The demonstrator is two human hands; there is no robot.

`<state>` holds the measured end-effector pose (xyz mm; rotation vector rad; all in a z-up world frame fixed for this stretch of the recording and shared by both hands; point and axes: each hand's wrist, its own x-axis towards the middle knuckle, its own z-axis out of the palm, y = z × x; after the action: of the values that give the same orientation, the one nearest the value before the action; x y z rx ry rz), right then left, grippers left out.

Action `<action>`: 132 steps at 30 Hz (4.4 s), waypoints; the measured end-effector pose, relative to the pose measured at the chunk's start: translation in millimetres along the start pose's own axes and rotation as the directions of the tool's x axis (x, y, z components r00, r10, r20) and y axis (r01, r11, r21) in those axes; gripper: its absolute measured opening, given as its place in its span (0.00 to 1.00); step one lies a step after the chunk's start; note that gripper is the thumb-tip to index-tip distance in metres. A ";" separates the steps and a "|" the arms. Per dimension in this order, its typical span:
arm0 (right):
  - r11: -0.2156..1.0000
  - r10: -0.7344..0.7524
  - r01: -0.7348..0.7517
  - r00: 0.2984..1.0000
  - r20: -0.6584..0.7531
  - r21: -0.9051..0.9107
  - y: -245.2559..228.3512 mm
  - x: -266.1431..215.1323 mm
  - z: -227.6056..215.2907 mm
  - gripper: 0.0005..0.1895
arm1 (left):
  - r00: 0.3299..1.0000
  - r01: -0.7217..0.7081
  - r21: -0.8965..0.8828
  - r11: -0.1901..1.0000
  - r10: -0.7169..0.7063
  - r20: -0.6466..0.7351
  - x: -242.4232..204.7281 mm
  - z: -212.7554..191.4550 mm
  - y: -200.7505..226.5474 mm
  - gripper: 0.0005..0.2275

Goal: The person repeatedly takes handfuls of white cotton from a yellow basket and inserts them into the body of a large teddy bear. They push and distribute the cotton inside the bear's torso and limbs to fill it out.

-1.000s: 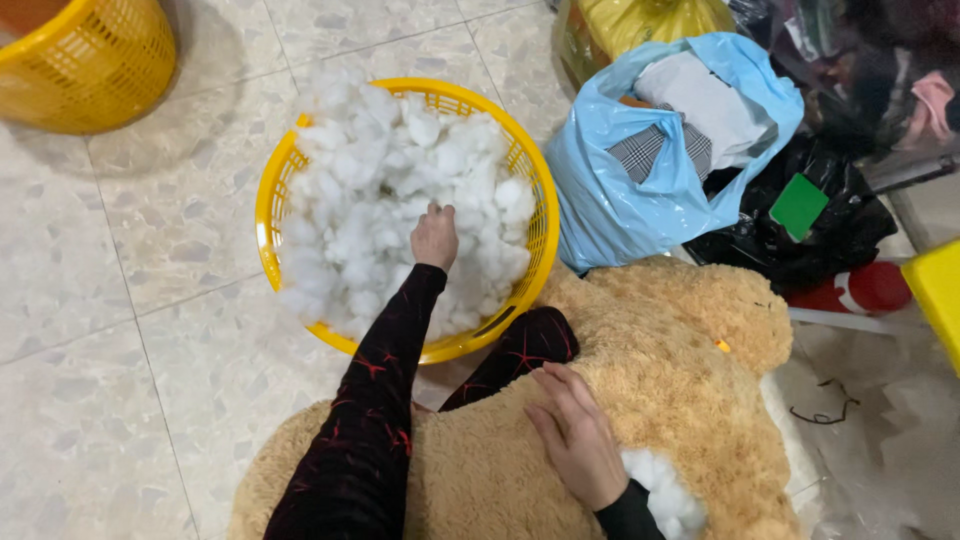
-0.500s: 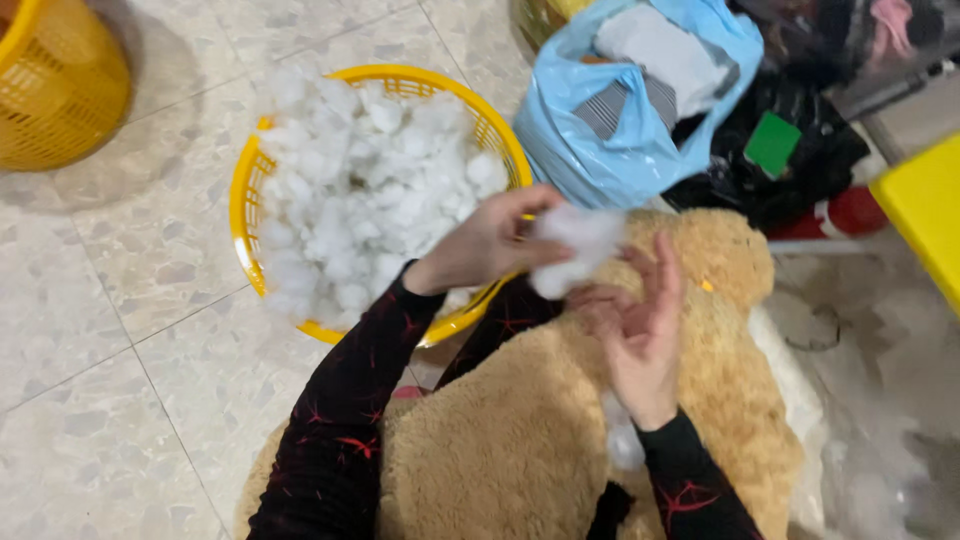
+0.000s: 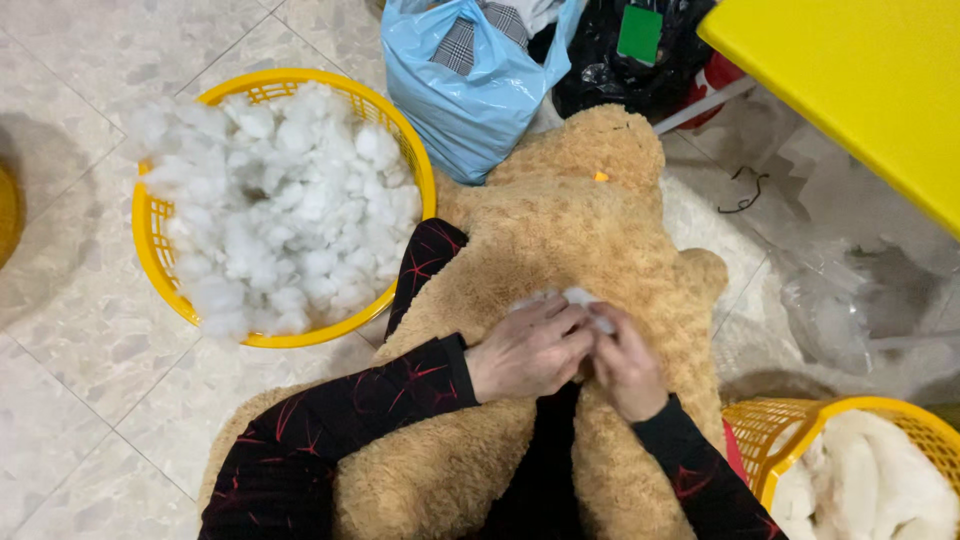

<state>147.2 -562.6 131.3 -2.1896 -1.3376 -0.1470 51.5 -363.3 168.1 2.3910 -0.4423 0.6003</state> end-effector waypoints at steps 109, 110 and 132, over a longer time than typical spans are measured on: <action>0.841 -0.147 0.249 0.960 0.240 -0.480 16.5 -12.9 7.6 0.21 | 0.976 -0.135 0.312 0.940 0.073 0.203 10.3 18.8 -29.3 0.10; 0.813 -0.155 0.285 0.946 0.284 -0.507 14.2 -16.9 13.2 0.19 | 0.943 -0.181 0.421 0.889 0.036 0.330 0.7 19.5 -28.2 0.11; 0.800 0.174 -0.013 0.962 0.211 -0.600 -6.9 58.9 0.8 0.47 | 0.946 0.189 0.366 0.911 -0.269 0.180 4.9 -0.4 -19.5 0.07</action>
<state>170.4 -513.6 155.2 -2.8866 -1.4561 -0.2876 64.2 -349.2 161.3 2.8122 -0.1482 0.3158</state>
